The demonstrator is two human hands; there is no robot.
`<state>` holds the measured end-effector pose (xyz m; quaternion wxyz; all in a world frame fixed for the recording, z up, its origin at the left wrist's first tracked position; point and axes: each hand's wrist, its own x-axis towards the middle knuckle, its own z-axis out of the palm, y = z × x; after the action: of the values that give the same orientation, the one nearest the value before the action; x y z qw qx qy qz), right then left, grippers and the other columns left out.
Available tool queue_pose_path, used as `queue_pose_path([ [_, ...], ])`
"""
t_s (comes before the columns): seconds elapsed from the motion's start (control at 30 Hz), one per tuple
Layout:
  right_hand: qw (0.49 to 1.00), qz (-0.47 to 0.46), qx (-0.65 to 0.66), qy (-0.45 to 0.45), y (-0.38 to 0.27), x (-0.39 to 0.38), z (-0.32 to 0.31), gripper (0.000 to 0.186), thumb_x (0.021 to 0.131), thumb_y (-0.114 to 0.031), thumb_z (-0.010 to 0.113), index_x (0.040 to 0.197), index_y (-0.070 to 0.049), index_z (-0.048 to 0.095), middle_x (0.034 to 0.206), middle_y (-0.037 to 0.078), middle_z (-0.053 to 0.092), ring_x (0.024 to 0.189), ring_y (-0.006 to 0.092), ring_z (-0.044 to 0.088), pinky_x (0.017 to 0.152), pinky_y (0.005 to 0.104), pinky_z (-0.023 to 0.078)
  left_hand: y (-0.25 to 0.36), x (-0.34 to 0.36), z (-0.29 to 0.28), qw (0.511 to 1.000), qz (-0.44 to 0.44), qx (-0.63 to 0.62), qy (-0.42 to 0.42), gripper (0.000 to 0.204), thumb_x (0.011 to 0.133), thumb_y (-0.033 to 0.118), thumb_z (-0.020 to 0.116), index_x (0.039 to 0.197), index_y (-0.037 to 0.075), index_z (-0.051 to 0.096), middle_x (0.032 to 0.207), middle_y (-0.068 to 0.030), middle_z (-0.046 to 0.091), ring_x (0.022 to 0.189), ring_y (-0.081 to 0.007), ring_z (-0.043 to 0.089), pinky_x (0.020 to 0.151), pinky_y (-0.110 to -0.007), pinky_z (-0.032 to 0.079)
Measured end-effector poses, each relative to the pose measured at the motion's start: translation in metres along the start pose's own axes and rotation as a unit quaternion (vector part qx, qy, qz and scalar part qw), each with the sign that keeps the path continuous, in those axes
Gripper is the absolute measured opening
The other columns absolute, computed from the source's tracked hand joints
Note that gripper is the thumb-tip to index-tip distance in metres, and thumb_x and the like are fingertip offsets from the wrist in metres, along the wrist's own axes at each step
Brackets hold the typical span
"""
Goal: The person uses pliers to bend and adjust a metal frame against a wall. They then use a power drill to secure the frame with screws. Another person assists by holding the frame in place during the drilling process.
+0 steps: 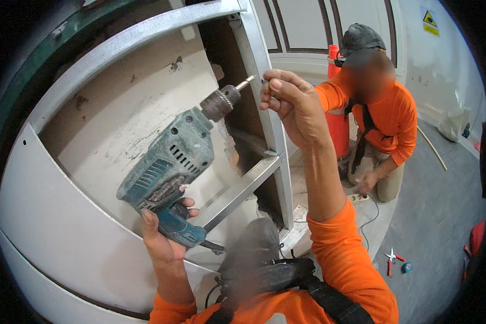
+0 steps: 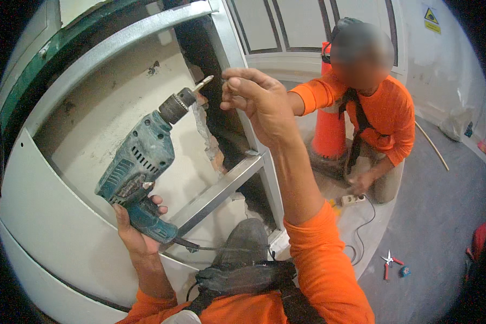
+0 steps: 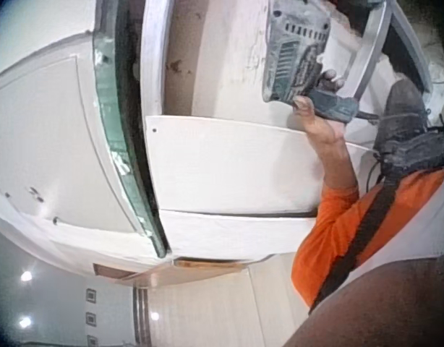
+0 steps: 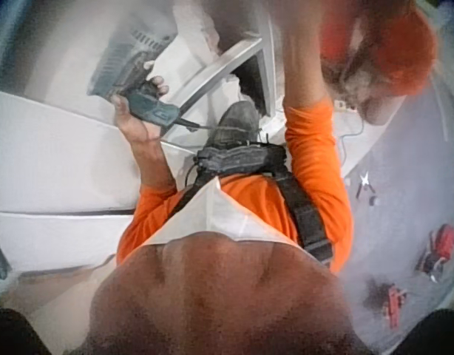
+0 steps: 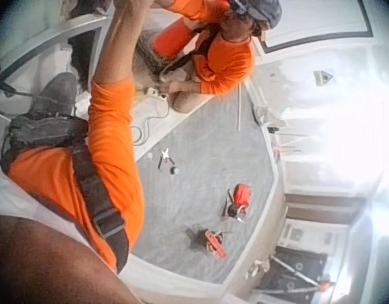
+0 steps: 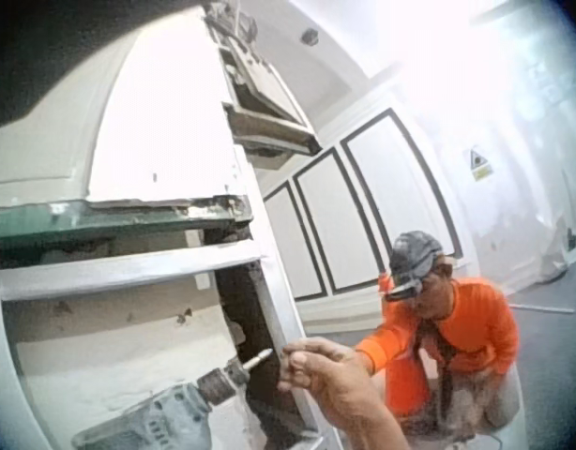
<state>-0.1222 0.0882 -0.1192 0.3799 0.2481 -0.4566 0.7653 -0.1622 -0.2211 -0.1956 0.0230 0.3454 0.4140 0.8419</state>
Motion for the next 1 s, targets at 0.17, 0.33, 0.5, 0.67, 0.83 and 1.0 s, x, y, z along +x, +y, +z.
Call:
queue_pose_path([
  [0.17,0.998,-0.020,-0.054,-0.013,0.001,0.019,0.015,0.028,0.094,-0.019,0.067,0.108,0.005,0.063,0.093,0.012,0.066,0.082,0.0196,0.067,0.065,0.0327,0.061,0.010,0.002,0.005,0.999,0.003,0.001,0.052,0.068,0.094,0.052,0.060,0.136,0.000,0.047,0.119,-0.0209,0.063,0.090,-0.0274,0.068,0.066,-0.039,0.061],
  [0.33,0.998,-0.029,-0.046,-0.027,0.011,0.029,0.027,0.025,0.098,-0.022,0.062,0.102,0.002,0.061,0.091,0.013,0.066,0.081,0.0207,0.070,0.069,0.0345,0.065,0.011,0.006,0.002,0.999,0.006,0.035,0.040,0.077,0.087,0.052,0.069,0.134,-0.005,0.047,0.119,-0.0195,0.062,0.093,-0.0295,0.068,0.073,-0.041,0.061],
  [0.5,0.999,-0.016,-0.032,-0.011,0.023,0.038,0.029,0.026,0.098,-0.020,0.062,0.104,0.005,0.059,0.090,0.016,0.067,0.076,0.0219,0.070,0.065,0.0302,0.062,0.010,0.009,-0.001,0.998,0.021,0.048,0.029,0.069,0.092,0.051,0.063,0.137,0.001,0.048,0.120,-0.0194,0.064,0.092,-0.0262,0.068,0.067,-0.039,0.062],
  [0.67,0.999,0.001,-0.029,-0.032,0.026,0.044,0.032,0.026,0.098,-0.020,0.062,0.103,0.006,0.059,0.087,0.015,0.066,0.072,0.0213,0.070,0.062,0.0290,0.061,0.008,0.013,-0.002,0.996,0.032,0.069,0.035,0.065,0.094,0.050,0.061,0.136,0.001,0.048,0.120,-0.0187,0.064,0.093,-0.0261,0.068,0.068,-0.038,0.061],
  [0.83,0.999,-0.004,-0.005,-0.038,0.032,0.052,0.034,0.028,0.096,-0.023,0.066,0.102,0.003,0.060,0.086,0.013,0.064,0.072,0.0191,0.068,0.063,0.0305,0.062,0.015,0.016,0.009,0.996,0.042,0.067,0.040,0.063,0.095,0.047,0.061,0.133,-0.002,0.049,0.116,-0.0185,0.065,0.091,-0.0248,0.068,0.066,-0.036,0.060],
  [1.0,0.981,-0.043,0.180,0.065,0.060,0.079,0.070,0.025,0.093,-0.023,0.069,0.105,-0.002,0.064,0.088,0.007,0.062,0.077,0.0150,0.061,0.070,0.0309,0.058,0.021,0.046,0.039,0.995,0.046,0.074,0.050,0.056,0.097,0.045,0.060,0.132,0.003,0.053,0.114,-0.0155,0.066,0.088,-0.0204,0.067,0.065,-0.033,0.057],
])
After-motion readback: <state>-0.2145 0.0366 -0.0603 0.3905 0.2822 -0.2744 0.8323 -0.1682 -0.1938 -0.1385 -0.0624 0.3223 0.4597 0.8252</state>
